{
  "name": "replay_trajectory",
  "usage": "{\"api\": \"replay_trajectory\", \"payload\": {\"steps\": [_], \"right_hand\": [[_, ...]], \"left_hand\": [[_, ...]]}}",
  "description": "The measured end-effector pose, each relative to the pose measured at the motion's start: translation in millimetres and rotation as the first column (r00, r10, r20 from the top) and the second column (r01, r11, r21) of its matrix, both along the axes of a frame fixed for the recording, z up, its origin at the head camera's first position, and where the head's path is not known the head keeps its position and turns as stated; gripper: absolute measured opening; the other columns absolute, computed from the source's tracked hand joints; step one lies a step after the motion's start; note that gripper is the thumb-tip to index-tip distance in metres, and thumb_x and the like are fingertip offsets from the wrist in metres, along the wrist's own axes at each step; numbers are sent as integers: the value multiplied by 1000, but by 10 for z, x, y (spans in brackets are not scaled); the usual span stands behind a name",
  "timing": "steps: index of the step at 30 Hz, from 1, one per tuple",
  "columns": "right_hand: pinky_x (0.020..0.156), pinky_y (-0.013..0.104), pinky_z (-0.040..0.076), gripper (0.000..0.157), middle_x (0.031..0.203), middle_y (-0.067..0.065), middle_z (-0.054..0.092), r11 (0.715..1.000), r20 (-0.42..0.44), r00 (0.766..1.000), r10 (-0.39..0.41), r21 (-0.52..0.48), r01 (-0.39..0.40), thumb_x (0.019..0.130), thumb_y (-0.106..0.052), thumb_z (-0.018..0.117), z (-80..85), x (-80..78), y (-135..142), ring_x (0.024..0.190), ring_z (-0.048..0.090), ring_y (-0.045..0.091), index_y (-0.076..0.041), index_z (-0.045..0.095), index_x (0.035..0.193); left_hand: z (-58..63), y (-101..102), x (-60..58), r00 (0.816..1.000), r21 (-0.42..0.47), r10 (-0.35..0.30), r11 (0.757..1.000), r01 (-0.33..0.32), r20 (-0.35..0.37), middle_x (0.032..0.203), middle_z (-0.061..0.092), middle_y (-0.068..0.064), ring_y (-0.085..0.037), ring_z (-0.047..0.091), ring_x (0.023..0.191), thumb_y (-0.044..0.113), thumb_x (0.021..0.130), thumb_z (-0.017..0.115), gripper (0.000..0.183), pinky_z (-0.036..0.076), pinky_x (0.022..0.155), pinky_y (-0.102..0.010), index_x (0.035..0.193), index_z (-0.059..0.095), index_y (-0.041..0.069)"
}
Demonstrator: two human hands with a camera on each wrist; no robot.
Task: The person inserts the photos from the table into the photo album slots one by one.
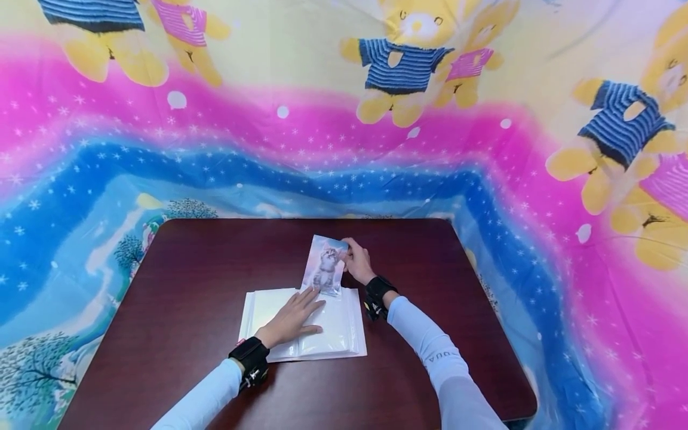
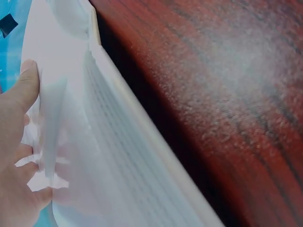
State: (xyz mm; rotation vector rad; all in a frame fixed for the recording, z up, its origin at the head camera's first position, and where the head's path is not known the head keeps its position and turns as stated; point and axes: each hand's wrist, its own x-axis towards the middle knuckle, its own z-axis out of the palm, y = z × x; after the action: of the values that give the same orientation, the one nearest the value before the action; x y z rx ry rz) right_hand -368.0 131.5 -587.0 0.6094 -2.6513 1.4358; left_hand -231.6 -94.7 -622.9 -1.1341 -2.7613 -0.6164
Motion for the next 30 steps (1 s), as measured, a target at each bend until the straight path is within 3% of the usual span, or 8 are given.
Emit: {"api": "replay_trajectory", "payload": {"steps": [5, 11, 16, 20, 25, 30], "right_hand": [[50, 29, 50, 52, 73, 13, 56, 993, -17, 994, 109, 53, -108, 99, 7, 53, 44, -54, 25, 59, 62, 40, -8, 45, 147], [55, 37, 52, 50, 75, 19, 60, 966, 76, 970, 233, 98, -240, 100, 7, 48, 55, -42, 29, 63, 61, 43, -4, 42, 149], [59, 45, 55, 48, 72, 26, 59, 929, 175, 920, 350, 61, -365, 101, 5, 49, 27, 0, 46, 62, 61, 40, -1, 42, 148], [59, 46, 55, 44, 69, 24, 59, 909, 254, 882, 398, 24, -417, 103, -1, 47, -21, 25, 78, 61, 62, 40, 0, 42, 147], [60, 52, 55, 41, 68, 19, 54, 901, 375, 827, 419, -58, -430, 106, -8, 44, -51, 84, 104, 64, 60, 45, -2, 44, 147], [66, 49, 57, 41, 72, 16, 54, 896, 467, 771, 434, -134, -423, 107, -11, 45, -84, 145, 130, 65, 61, 39, -2, 46, 146]], "left_hand": [[-8, 4, 3, 1000, 47, -14, 999, 15, -20, 150, 35, -32, -49, 29, 140, 37, 90, 72, 65, 28, 110, -62, 137, 53, -3], [-25, 8, 14, 998, 71, -9, 997, 13, -56, 148, 39, -31, -47, 33, 138, 38, 89, 73, 63, 30, 109, -61, 135, 56, -2], [-35, 16, 36, 997, 102, -5, 995, 12, -71, 147, 41, -30, -46, 35, 138, 37, 90, 73, 58, 30, 109, -60, 132, 59, -1], [-52, 14, 65, 997, 114, 9, 993, 1, -80, 146, 42, -29, -45, 36, 137, 34, 91, 72, 54, 31, 109, -59, 131, 61, 0], [-83, 11, 93, 995, 135, 21, 991, -8, -95, 144, 44, -29, -45, 38, 136, 31, 91, 73, 50, 33, 108, -59, 130, 62, 0], [-137, 20, 105, 993, 169, 22, 986, -2, -117, 142, 46, -30, -46, 40, 134, 25, 92, 71, 46, 33, 106, -62, 129, 61, -1]]}}
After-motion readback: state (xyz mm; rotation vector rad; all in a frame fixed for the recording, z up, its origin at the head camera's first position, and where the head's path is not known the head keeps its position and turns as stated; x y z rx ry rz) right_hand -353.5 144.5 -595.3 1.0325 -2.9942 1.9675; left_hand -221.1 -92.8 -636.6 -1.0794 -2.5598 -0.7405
